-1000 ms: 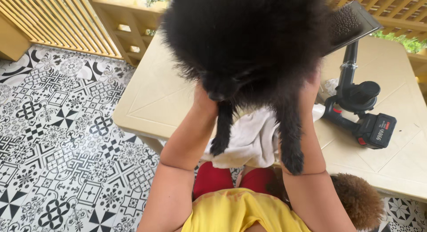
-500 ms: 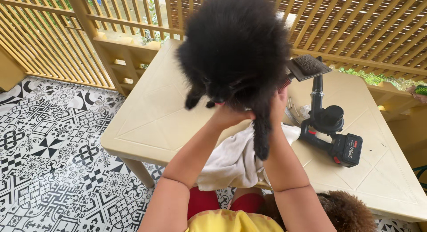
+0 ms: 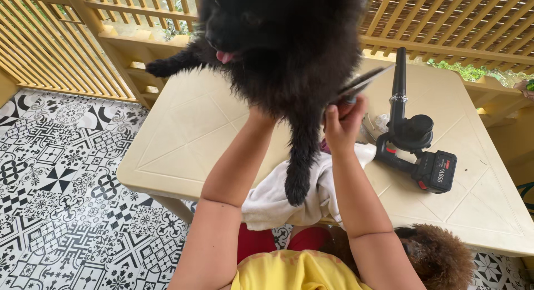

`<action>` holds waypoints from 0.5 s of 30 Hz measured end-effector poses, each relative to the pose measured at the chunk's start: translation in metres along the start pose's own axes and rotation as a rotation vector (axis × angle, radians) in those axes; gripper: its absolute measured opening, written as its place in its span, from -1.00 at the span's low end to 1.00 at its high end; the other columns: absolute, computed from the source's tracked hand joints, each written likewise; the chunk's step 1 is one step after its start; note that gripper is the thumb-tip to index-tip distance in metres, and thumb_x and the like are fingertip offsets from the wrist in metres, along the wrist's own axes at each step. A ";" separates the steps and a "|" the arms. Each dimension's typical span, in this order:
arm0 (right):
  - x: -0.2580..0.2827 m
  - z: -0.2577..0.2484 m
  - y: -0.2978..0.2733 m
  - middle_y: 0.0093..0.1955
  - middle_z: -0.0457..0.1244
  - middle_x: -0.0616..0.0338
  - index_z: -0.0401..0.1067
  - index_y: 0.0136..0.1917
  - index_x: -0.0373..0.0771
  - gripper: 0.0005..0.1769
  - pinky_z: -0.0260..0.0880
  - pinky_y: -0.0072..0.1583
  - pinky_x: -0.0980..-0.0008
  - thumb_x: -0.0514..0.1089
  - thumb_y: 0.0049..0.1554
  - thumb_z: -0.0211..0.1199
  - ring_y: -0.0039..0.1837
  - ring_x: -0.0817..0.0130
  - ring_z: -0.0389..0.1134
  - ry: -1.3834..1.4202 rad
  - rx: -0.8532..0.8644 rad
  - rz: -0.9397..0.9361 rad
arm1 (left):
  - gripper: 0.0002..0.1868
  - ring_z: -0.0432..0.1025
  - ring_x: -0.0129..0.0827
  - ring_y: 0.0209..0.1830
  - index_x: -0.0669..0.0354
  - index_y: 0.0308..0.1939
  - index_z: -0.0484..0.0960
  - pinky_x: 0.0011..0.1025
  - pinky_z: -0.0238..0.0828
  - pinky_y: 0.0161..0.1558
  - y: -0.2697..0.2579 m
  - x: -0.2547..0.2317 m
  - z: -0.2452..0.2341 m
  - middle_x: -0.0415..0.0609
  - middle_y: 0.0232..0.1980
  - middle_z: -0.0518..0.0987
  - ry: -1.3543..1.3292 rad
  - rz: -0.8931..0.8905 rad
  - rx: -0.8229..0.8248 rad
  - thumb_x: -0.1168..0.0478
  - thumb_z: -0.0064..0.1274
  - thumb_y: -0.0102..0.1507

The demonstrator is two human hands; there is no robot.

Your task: The person dries and brushes a small black dog using a hair dryer and a slicker brush on a table.

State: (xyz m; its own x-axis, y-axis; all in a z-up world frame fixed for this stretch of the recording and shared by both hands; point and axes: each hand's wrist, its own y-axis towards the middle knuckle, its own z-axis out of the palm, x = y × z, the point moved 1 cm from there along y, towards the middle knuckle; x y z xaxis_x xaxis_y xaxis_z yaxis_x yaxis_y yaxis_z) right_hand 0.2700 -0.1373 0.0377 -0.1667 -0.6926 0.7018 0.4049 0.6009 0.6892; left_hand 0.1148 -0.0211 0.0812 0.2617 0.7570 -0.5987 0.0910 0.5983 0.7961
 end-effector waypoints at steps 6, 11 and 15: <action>-0.025 0.020 -0.002 -0.04 0.25 0.12 0.00 0.47 -0.31 -0.55 0.35 0.06 0.36 -0.22 0.42 0.07 -0.09 0.39 0.29 -0.260 0.185 -0.123 | -0.56 0.41 -0.24 0.35 0.16 0.32 0.50 -0.26 0.34 0.42 0.012 0.002 -0.026 -0.03 0.32 0.53 0.056 0.007 -0.046 0.14 0.14 0.40; -0.020 0.020 -0.042 -0.09 0.36 0.02 0.11 0.41 -0.31 -0.39 0.40 -0.12 0.17 -0.18 0.24 0.36 -0.16 0.02 0.41 -0.869 0.265 -0.034 | -0.57 0.40 -0.24 0.36 0.20 0.33 0.49 -0.26 0.32 0.42 0.007 -0.001 -0.055 0.00 0.32 0.52 0.111 -0.009 -0.077 0.17 0.13 0.40; 0.003 0.017 -0.065 -0.04 0.35 -0.07 0.18 0.34 -0.30 -0.39 0.40 -0.19 0.12 -0.12 0.17 0.43 -0.16 -0.07 0.42 -1.010 0.331 -0.045 | -0.57 0.39 -0.24 0.36 0.23 0.33 0.49 -0.27 0.30 0.43 0.009 -0.002 -0.064 0.01 0.32 0.52 0.098 0.002 -0.089 0.19 0.13 0.41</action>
State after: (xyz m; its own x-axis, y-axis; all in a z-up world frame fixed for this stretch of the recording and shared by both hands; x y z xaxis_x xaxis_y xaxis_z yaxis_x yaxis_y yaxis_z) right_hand 0.2284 -0.1711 -0.0020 -0.9061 -0.1555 0.3935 0.1406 0.7665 0.6267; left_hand 0.0533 -0.0003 0.0843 0.1666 0.7776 -0.6063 0.0042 0.6143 0.7891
